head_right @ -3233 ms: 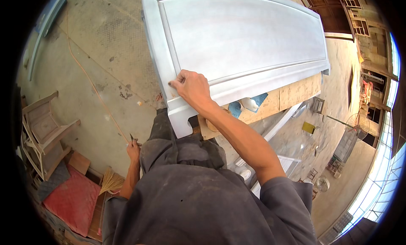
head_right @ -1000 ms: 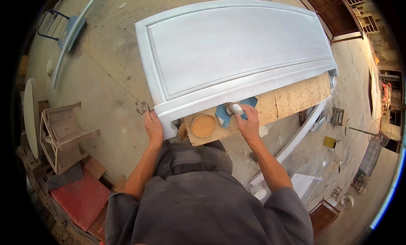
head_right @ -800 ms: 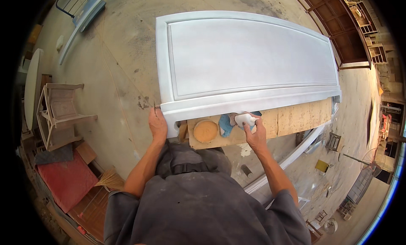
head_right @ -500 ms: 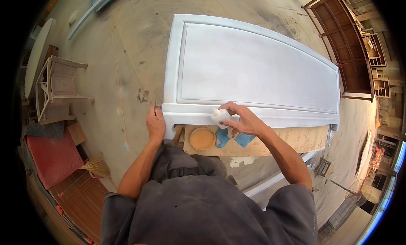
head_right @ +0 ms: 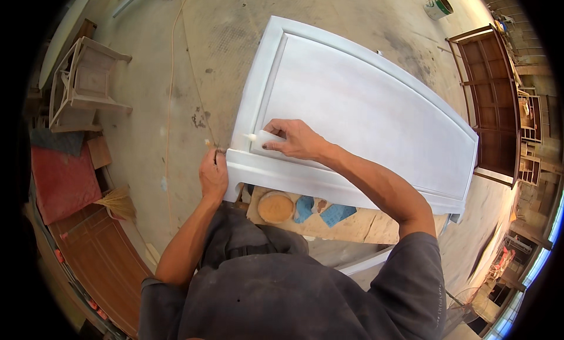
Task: The person applies a white filler to a long white wooden trim piece using a tube, then smooths it with a blue sanding block. They later move to a white cabinet door, apply filler to the edges, and smooth the surface with the sanding block.
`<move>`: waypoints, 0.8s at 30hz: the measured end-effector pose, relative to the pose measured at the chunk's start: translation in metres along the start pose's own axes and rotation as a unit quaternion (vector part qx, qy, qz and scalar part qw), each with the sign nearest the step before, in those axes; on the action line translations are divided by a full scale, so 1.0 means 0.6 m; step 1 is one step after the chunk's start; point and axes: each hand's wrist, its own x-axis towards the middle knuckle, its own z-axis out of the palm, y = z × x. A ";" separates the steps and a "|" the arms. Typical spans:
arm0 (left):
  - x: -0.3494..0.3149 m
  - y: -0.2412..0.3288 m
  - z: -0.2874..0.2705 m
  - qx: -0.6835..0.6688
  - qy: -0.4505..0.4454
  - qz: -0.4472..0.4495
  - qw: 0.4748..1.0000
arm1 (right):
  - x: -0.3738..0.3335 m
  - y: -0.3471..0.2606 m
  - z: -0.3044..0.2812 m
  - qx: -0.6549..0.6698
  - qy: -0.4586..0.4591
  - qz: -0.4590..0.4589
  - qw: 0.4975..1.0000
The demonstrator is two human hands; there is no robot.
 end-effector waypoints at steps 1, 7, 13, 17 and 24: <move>0.000 0.002 -0.001 -0.002 -0.004 -0.003 1.000 | 0.002 -0.001 0.002 0.000 0.005 0.007 1.000; -0.001 0.009 -0.003 -0.013 -0.004 -0.008 1.000 | 0.009 -0.022 0.001 0.003 0.018 0.050 0.999; 0.000 0.008 -0.005 -0.020 -0.007 0.002 1.000 | 0.013 -0.011 0.007 -0.028 0.030 0.063 0.997; -0.001 0.003 -0.004 -0.026 -0.003 0.009 1.000 | 0.015 -0.016 0.005 -0.032 0.025 0.098 0.994; -0.001 0.007 -0.005 -0.014 -0.002 0.014 1.000 | 0.018 -0.014 0.004 -0.025 0.029 0.113 0.993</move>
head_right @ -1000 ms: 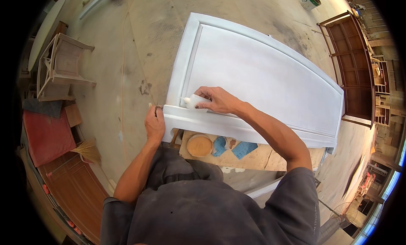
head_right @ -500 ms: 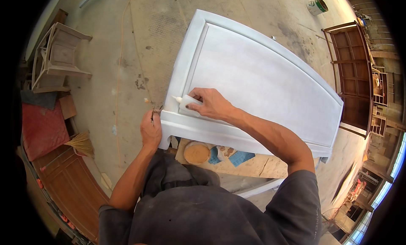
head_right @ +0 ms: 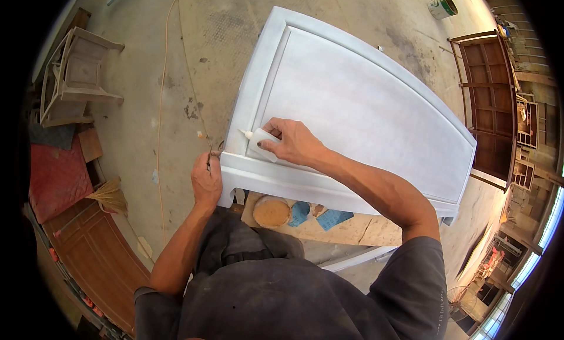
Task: The person applies a white filler to a long white wooden trim piece using a tube, then smooths it with a blue sanding block. They later move to a white cabinet door, apply filler to the edges, and smooth the surface with the sanding block.
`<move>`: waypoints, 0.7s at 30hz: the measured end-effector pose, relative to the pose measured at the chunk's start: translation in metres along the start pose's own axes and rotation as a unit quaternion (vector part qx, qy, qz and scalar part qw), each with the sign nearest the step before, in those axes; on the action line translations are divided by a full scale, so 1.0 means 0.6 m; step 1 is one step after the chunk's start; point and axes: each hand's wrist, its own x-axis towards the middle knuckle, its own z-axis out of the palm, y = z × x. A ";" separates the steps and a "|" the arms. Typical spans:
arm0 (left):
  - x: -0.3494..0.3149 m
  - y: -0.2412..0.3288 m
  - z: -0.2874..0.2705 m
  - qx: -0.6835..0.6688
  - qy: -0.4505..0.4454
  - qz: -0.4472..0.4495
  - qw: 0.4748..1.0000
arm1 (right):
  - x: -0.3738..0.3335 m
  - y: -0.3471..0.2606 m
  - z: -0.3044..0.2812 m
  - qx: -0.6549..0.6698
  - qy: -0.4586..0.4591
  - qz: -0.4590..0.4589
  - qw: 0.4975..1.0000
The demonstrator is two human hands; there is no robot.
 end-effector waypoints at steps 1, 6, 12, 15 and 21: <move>0.000 0.000 -0.001 0.000 -0.002 -0.001 1.000 | 0.000 -0.002 0.000 0.000 0.001 0.004 1.000; 0.000 -0.004 0.000 0.001 0.000 0.001 1.000 | 0.002 -0.003 0.002 -0.005 -0.002 0.013 1.000; 0.001 0.000 0.000 -0.004 -0.003 -0.007 1.000 | 0.000 -0.001 0.003 0.003 -0.005 0.009 1.000; 0.001 0.000 0.000 -0.007 -0.005 -0.009 1.000 | -0.003 -0.006 0.002 0.004 -0.004 0.010 1.000; 0.001 0.001 -0.002 -0.002 -0.006 -0.009 1.000 | -0.005 -0.023 -0.006 -0.004 -0.007 0.037 0.999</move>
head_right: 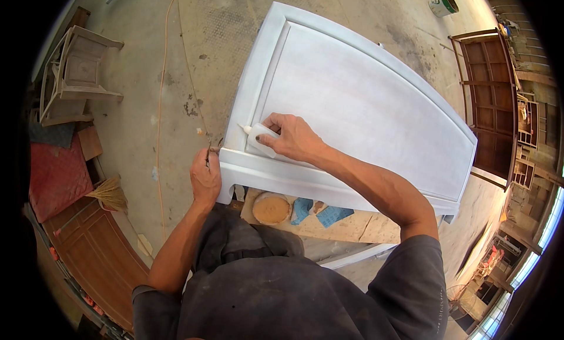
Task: The person applies a white filler to a long white wooden trim piece using a tube, then smooths it with a blue sanding block. They later move to a white cabinet door, apply filler to the edges, and smooth the surface with the sanding block.
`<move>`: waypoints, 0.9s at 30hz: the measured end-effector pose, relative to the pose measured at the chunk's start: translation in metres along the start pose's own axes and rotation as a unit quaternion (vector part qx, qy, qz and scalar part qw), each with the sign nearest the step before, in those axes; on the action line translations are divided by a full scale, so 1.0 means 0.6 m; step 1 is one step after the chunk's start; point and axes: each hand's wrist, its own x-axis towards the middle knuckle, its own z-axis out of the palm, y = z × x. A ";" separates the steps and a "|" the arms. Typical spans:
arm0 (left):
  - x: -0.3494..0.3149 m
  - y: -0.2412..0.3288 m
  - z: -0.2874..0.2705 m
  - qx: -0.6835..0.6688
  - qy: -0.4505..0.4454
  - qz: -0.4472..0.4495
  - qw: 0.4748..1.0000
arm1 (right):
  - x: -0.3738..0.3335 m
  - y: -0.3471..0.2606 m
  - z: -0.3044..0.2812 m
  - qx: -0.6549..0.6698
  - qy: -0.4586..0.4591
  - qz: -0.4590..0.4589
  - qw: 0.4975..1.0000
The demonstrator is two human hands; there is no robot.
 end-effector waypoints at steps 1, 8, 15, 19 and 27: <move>0.000 -0.001 0.002 0.000 0.007 0.006 1.000 | 0.000 0.002 0.001 0.007 -0.003 0.001 1.000; 0.001 -0.001 0.003 0.006 0.014 0.016 1.000 | -0.002 0.014 0.012 0.009 -0.016 -0.025 1.000; 0.002 0.002 0.001 0.007 0.009 0.011 1.000 | -0.006 0.015 0.019 -0.010 -0.024 -0.047 0.999; 0.002 0.000 0.002 0.009 0.007 0.009 1.000 | -0.005 0.013 0.016 -0.018 -0.032 -0.055 0.998; 0.001 0.001 0.001 0.011 0.006 0.012 1.000 | 0.003 0.013 0.009 -0.019 -0.048 -0.052 0.997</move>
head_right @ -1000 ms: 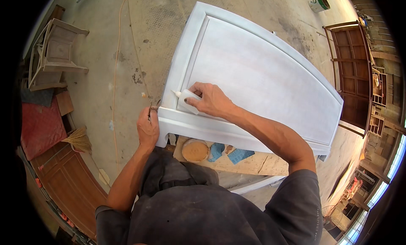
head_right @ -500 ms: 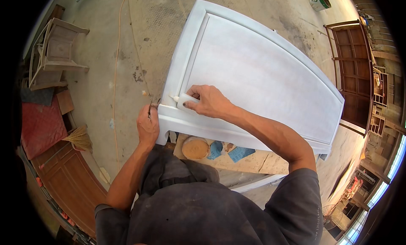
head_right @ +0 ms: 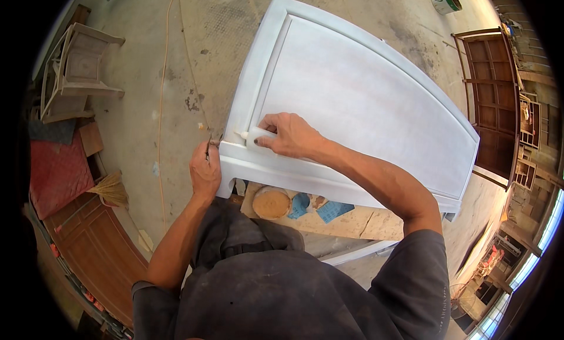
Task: The person applies a white filler to a long white wooden trim piece using a tube, then smooths it with a blue sanding block. They later move to a white cabinet door, apply filler to the edges, and smooth the surface with the sanding block.
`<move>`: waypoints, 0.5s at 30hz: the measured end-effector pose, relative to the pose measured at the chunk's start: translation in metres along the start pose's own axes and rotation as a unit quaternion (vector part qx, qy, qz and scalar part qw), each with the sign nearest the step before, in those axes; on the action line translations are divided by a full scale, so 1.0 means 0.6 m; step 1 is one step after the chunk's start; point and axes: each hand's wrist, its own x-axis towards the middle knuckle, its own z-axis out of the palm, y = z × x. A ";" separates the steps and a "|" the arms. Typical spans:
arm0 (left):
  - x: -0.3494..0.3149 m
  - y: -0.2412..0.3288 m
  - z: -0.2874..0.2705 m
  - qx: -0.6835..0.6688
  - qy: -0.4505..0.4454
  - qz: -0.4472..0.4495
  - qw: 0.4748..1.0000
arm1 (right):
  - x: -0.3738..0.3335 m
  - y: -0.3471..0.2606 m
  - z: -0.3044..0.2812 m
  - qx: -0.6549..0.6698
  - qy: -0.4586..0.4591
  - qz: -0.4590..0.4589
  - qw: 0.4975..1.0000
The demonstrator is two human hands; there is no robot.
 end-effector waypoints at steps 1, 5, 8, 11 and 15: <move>0.000 0.000 0.000 0.000 0.001 0.000 1.000 | 0.000 -0.001 -0.001 -0.002 0.000 0.000 1.000; 0.002 0.006 -0.002 -0.003 -0.010 -0.016 1.000 | 0.002 -0.004 -0.005 -0.006 -0.013 -0.013 1.000; 0.002 0.003 -0.001 0.001 -0.011 -0.013 1.000 | 0.008 -0.010 -0.014 -0.028 -0.034 -0.015 0.999; 0.002 0.004 0.000 0.000 -0.009 -0.013 1.000 | 0.017 -0.007 -0.019 -0.060 -0.047 -0.027 0.997; 0.001 -0.001 0.003 0.006 0.003 0.001 1.000 | 0.023 -0.012 -0.027 -0.089 -0.059 -0.041 0.993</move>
